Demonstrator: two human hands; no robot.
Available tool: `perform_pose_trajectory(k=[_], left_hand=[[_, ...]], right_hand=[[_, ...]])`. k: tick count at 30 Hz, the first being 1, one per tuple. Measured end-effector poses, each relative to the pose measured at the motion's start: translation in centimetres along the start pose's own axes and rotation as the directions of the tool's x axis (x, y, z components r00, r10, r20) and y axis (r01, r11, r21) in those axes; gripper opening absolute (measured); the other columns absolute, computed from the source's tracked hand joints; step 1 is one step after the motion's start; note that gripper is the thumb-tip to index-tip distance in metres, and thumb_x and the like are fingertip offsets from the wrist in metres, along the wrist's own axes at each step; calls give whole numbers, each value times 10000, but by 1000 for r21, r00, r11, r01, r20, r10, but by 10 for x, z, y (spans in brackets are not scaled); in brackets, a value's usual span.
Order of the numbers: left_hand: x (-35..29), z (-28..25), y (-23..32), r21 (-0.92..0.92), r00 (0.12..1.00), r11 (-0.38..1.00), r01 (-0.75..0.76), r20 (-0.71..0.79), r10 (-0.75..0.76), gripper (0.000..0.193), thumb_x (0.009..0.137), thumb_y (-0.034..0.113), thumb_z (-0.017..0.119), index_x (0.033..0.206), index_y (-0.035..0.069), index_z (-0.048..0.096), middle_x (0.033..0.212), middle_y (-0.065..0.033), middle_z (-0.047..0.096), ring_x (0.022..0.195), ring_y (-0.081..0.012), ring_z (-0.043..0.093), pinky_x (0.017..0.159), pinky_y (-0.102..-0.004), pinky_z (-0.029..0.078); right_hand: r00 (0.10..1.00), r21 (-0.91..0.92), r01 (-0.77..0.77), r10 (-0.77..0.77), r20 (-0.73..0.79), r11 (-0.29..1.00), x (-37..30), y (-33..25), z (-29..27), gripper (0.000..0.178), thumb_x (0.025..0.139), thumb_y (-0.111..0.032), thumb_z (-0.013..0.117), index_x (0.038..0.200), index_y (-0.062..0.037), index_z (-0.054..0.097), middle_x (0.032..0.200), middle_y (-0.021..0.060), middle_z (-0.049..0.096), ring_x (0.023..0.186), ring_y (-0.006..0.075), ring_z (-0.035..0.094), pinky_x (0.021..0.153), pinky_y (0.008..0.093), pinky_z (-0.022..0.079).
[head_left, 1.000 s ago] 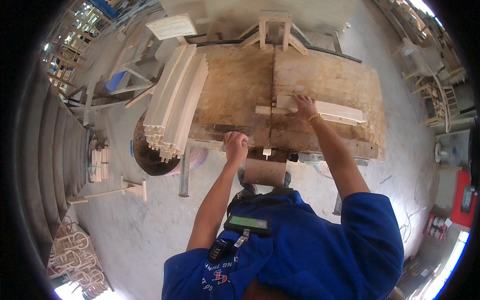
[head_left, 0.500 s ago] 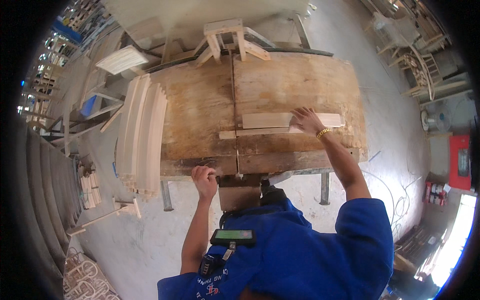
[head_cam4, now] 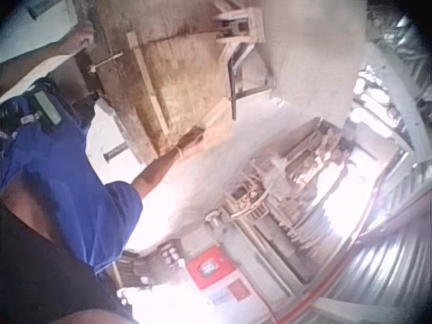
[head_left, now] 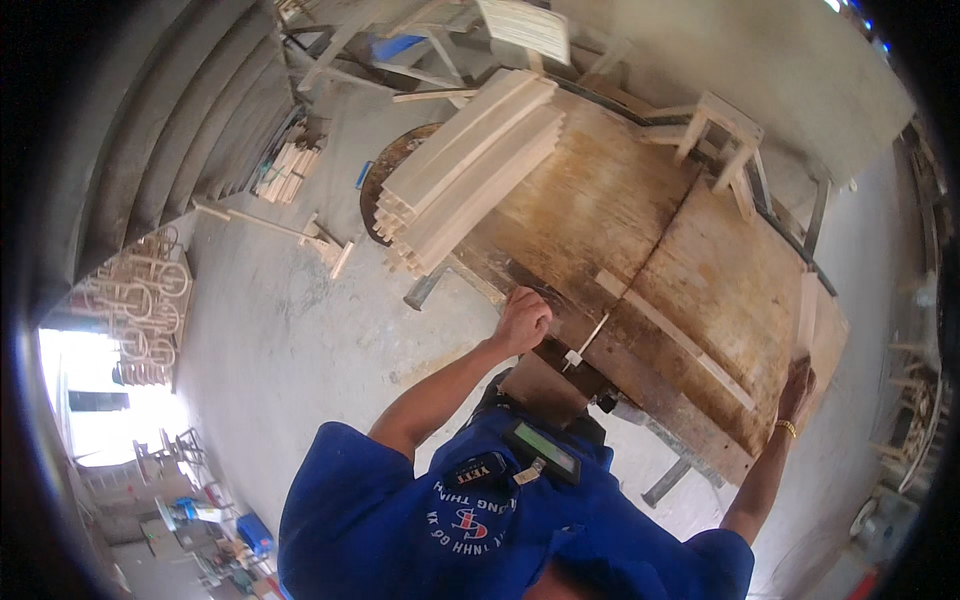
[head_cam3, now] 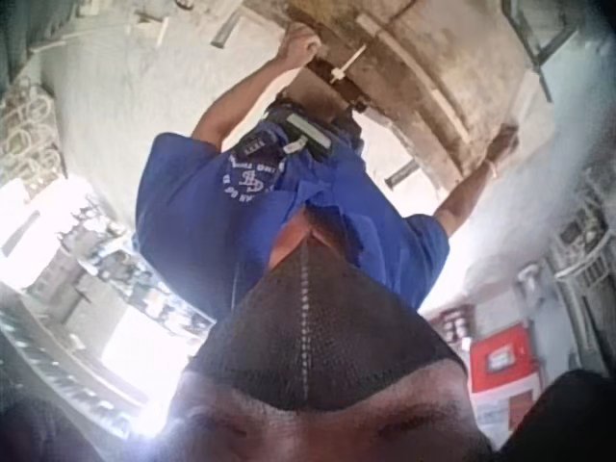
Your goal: The person uses a table saw to cut multiple pieces of light-colored wood. They feed the wood through the saw blade one at a time, then stack the cut pieces on a nearby pallet. The person also briefly moves a stack of wood to a different location on the floor.
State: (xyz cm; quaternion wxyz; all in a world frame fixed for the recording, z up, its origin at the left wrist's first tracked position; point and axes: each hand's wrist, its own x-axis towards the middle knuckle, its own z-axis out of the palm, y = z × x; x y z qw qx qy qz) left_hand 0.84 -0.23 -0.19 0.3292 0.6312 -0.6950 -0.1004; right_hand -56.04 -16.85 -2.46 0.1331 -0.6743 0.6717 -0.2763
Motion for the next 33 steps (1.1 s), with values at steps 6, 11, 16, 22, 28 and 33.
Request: perform_pose_trajectory(k=[6,11,16,22,28,33], left_hand=[[21,-62,-21,13,905,936,353,-260,-338,157,726,84,613,880,91,640,917,-105,597,1035,-305,529,937,-440,384],[17,-131,-75,259,772,790,556,-514,-374,561,661,163,758,1159,79,512,1171,-161,488,1091,-366,457,924,-470,395],[12,-140,-86,351,765,685,639,-388,-514,737,636,175,782,1276,94,426,1192,-193,469,1133,-382,433,938,-483,372],[20,-144,-58,209,745,720,662,-77,-662,589,639,220,750,1105,-24,486,1143,-234,477,1081,-379,465,906,-482,393],[-33,-160,6,-580,660,441,685,239,-712,458,675,39,644,1117,5,527,901,-40,561,793,-131,550,639,-250,469],[-72,-167,27,-533,710,480,697,422,-563,540,602,102,723,1085,26,494,939,-53,549,841,-128,548,688,-249,471]], right_hand=[[891,-376,431,-320,322,820,25,-8,-2,594,881,-101,559,1425,-107,321,1287,202,463,1185,374,433,1008,446,372],[845,-458,419,-152,513,784,25,-33,-4,673,862,-175,586,1454,-146,267,1425,182,348,1294,367,349,1053,477,317],[865,-202,429,-336,371,880,11,-101,36,732,854,-279,620,1460,-114,244,1491,167,265,1354,337,286,1091,465,247],[828,150,417,-443,344,896,-16,-228,95,646,841,-249,654,1399,-93,370,1402,163,411,1291,341,385,1067,401,330],[778,387,478,-585,230,788,-46,-316,116,418,868,-204,600,1261,-81,528,1307,142,494,1210,323,454,1014,407,397],[970,62,-244,244,-3,968,-36,-167,100,220,798,-136,654,1006,-67,631,1088,150,623,1045,339,559,897,422,454]])
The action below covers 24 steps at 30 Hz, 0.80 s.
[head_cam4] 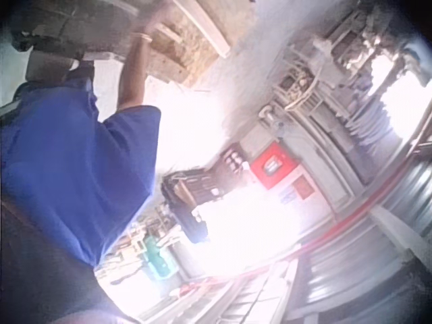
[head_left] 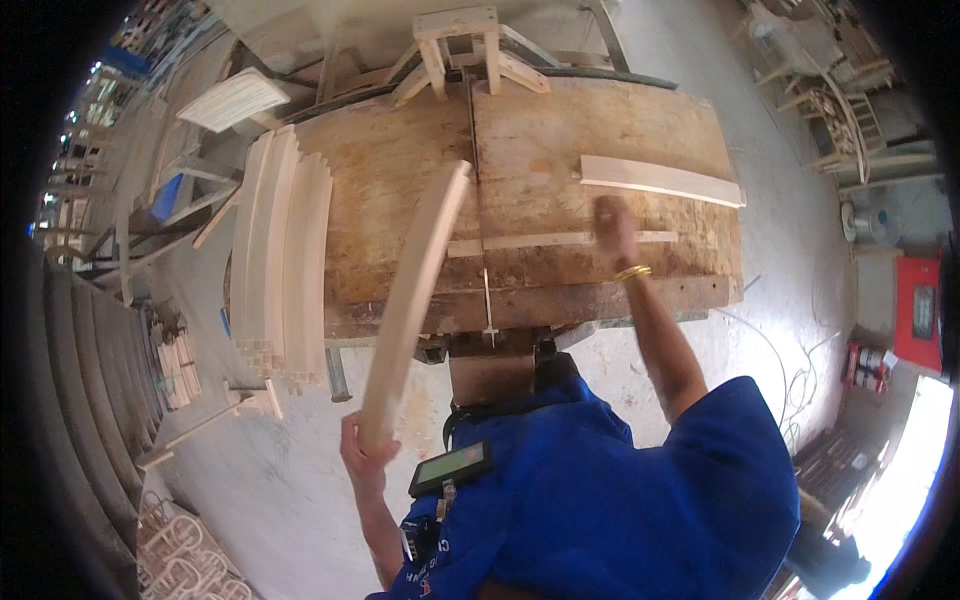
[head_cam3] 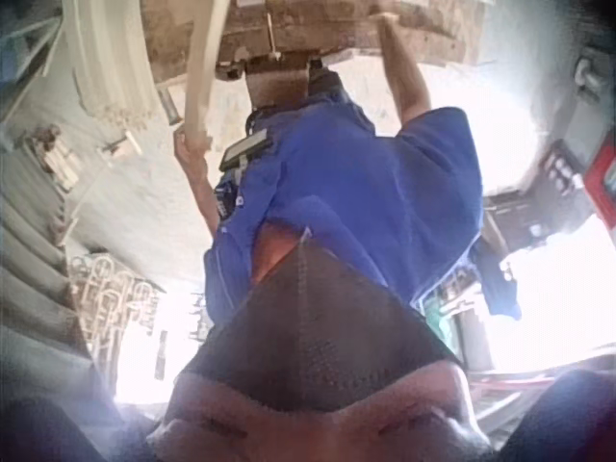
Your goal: The person uses a table saw to cut multiple pieces of light-colored wood. They feed the wood through the saw blade one at a time, then stack the cut pieces on a nearby pallet. The person also briefly moves a stack of wood to a different location on the floor.
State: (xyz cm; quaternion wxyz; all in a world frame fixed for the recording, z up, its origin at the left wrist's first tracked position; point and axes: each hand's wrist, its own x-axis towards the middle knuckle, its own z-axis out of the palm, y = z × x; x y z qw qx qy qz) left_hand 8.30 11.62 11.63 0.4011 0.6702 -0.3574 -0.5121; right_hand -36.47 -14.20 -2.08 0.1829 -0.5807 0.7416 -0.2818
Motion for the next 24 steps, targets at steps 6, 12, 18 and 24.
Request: perform_pose_trajectory(k=[6,12,18,24], left_hand=[[-2,14,10,137,982,991,5,186,-31,589,567,126,786,1066,43,484,997,-46,494,911,-152,539,756,-290,478],[45,28,21,328,900,896,-301,409,152,564,532,148,807,1017,52,537,968,-74,485,931,-219,514,818,-344,432],[98,94,52,489,779,638,-594,547,306,592,542,163,782,1065,42,532,1010,-145,512,976,-324,519,860,-398,431],[146,172,63,226,568,611,-758,690,449,626,591,172,756,1146,25,508,1077,-189,501,1037,-373,500,896,-420,430]], right_hand=[[993,-590,-57,-18,-120,805,47,85,-74,898,752,-285,732,1470,-269,194,1501,139,233,1355,403,240,979,640,342],[924,-479,311,-143,356,821,121,126,-138,735,751,-106,709,1393,-232,374,1388,127,436,1319,332,344,1091,430,310],[966,-334,236,-182,184,913,104,47,-108,779,720,-215,757,1400,-147,384,1411,139,412,1351,312,315,1076,382,342],[398,119,785,-643,655,608,-16,-71,-90,844,643,-357,790,1351,-65,435,1261,156,546,1122,309,535,964,392,428]])
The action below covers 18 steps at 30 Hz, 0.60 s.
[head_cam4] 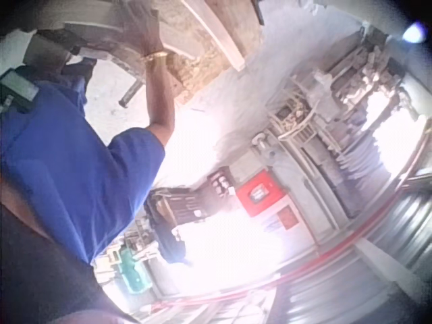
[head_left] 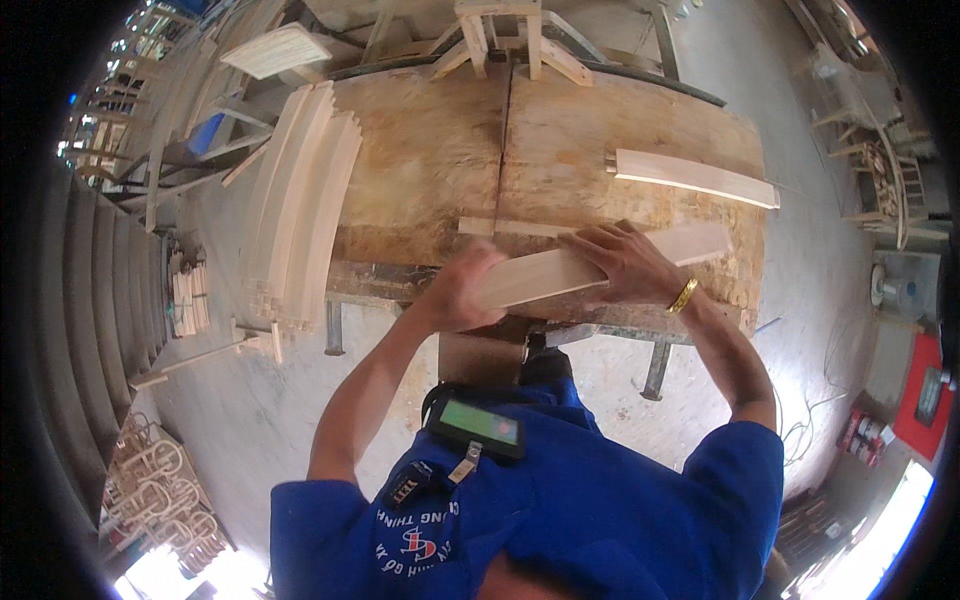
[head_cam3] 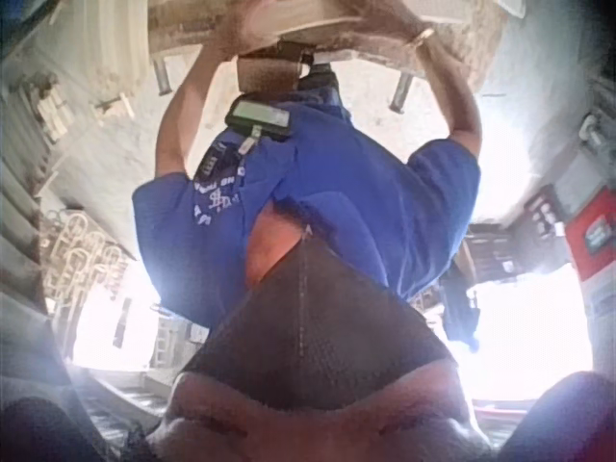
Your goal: The person uses a table saw to cut multiple pieces of light-colored wood. They feed the wood through the saw blade one at a time, then stack the cut pieces on a nearby pallet. The person also briefly moves a stack of wood to a different location on the floor.
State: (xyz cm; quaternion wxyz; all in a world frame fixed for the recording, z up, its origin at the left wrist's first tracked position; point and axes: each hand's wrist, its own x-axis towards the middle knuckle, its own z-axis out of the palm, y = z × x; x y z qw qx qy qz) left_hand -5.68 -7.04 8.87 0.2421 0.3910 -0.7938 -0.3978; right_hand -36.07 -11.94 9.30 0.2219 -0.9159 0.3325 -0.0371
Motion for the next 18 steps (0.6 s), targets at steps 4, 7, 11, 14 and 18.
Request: perform_pose_trajectory(k=[4,7,11,14,18], left_hand=[[28,23,-34,151,976,987,56,-217,-22,608,695,167,718,1225,24,457,1175,-197,478,1115,-373,473,932,-421,415],[10,24,-58,191,847,940,283,-510,-151,509,760,159,690,1209,26,492,1148,-179,530,1054,-354,527,892,-430,439],[-42,26,-72,161,845,891,425,-423,-327,357,771,138,677,1089,10,578,1041,-146,589,1010,-324,560,865,-420,450],[-72,27,-73,59,836,892,448,-381,-395,263,781,122,665,1009,1,613,967,-129,612,981,-314,566,842,-410,455],[-99,41,-78,106,829,922,372,-485,-278,227,781,111,662,978,6,623,928,-118,614,926,-306,559,819,-409,454]], right_hand=[[979,-75,-106,91,-182,992,-5,31,18,809,609,-344,791,1313,-89,484,1182,136,584,1030,326,575,889,381,474],[948,-18,-263,255,-191,965,2,58,30,793,603,-351,790,1291,-89,494,1144,130,599,994,328,589,860,401,486],[945,13,-295,294,-146,955,21,79,56,796,656,-418,762,1311,-76,464,1199,143,567,1095,321,536,900,420,456],[943,-108,-325,313,-115,940,31,80,74,764,734,-519,684,1313,-74,461,1265,143,524,1183,332,467,950,460,405],[928,-22,-372,371,-40,928,43,70,76,744,756,-522,667,1305,-62,467,1285,160,512,1198,345,454,976,459,386]])
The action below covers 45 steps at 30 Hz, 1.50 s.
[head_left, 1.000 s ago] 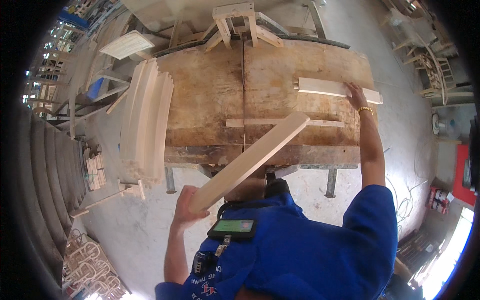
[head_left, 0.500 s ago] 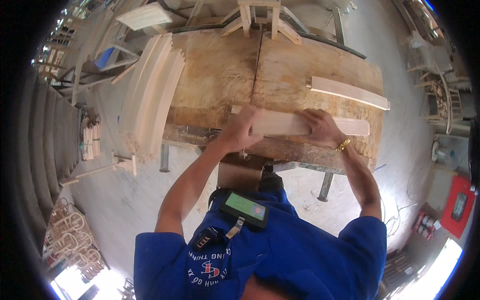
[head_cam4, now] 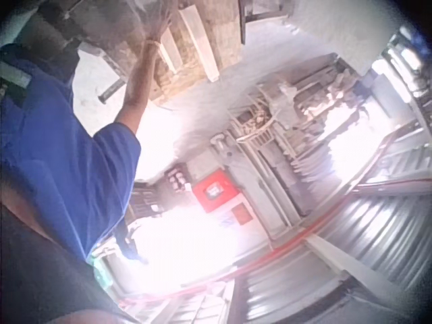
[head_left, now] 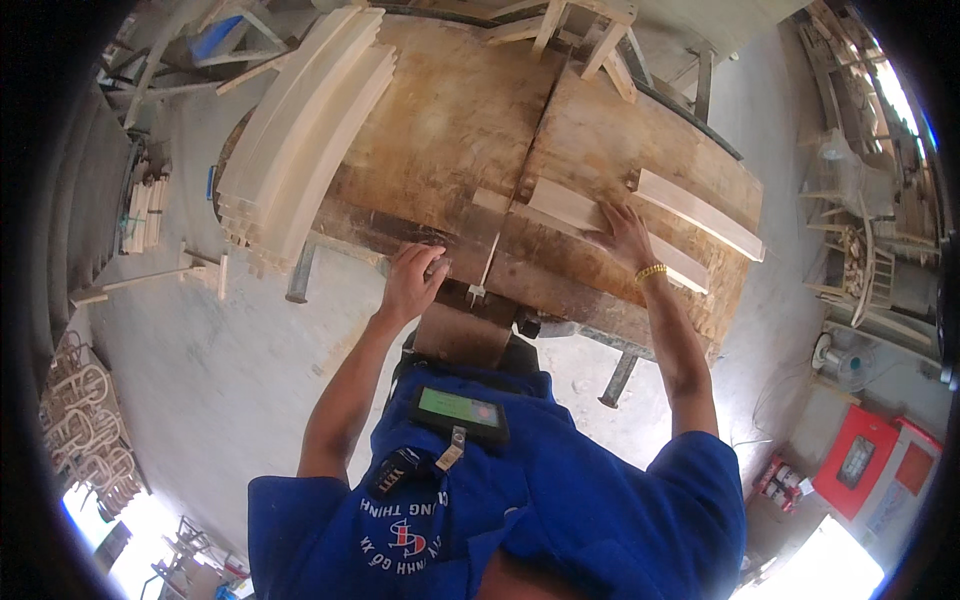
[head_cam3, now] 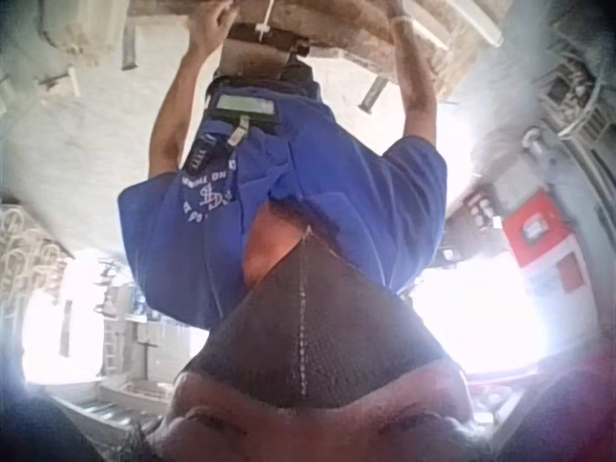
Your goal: The person uses a table saw to cut multiple pieces of light-colored wood. They feed the wood through the saw blade one at a time, then stack the cut pieces on a nearby pallet. The person also briefly moves a stack of wood to a different location on the floor.
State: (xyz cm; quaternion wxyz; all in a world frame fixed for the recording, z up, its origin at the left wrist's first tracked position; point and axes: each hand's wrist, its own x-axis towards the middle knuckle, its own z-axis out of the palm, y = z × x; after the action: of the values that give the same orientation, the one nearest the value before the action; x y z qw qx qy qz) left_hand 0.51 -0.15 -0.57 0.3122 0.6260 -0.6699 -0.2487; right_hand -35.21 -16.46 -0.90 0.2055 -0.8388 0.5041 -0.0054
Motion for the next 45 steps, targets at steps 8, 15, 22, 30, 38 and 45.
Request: perform_pose_trajectory(k=[8,15,22,30,38,45], left_hand=[[-2,14,-3,36,979,994,-103,-175,108,177,766,95,667,924,22,635,896,-110,611,894,-301,551,797,-412,450],[-3,11,-3,18,981,996,-90,-168,92,165,779,111,659,916,22,630,877,-120,613,872,-317,560,778,-422,453],[-2,13,-3,61,974,993,-103,-197,113,165,767,101,664,918,46,631,883,-83,606,894,-289,555,786,-413,445],[-2,13,-3,46,975,995,-92,-200,99,152,765,103,665,902,47,632,876,-80,609,887,-290,557,780,-413,443],[-3,16,-5,53,961,990,-127,-239,136,126,755,95,676,859,37,636,836,-87,615,848,-293,565,753,-410,458],[-2,20,-5,86,940,987,-134,-305,154,105,742,95,685,826,51,639,818,-77,616,825,-283,569,729,-398,472]], right_hand=[[999,78,50,-49,-18,996,13,12,-1,706,734,-419,723,1292,-59,483,1293,173,506,1196,353,456,1003,457,362],[993,30,95,-93,-72,995,16,-7,5,694,697,-409,755,1261,-83,514,1277,143,515,1207,332,449,1012,442,349],[994,66,109,-111,22,992,26,2,-1,696,687,-405,764,1240,-52,533,1251,159,528,1202,326,456,1024,412,350],[995,82,91,-94,33,992,26,-1,-3,753,655,-431,778,1249,-36,534,1254,171,532,1191,322,472,1017,412,363],[997,-193,-76,70,-36,978,12,-30,15,905,627,-530,755,1333,-57,441,1310,139,485,1234,317,415,988,506,349],[991,-218,-130,130,-12,967,14,-39,9,907,633,-510,760,1346,-64,420,1317,147,470,1228,321,423,985,475,364]])
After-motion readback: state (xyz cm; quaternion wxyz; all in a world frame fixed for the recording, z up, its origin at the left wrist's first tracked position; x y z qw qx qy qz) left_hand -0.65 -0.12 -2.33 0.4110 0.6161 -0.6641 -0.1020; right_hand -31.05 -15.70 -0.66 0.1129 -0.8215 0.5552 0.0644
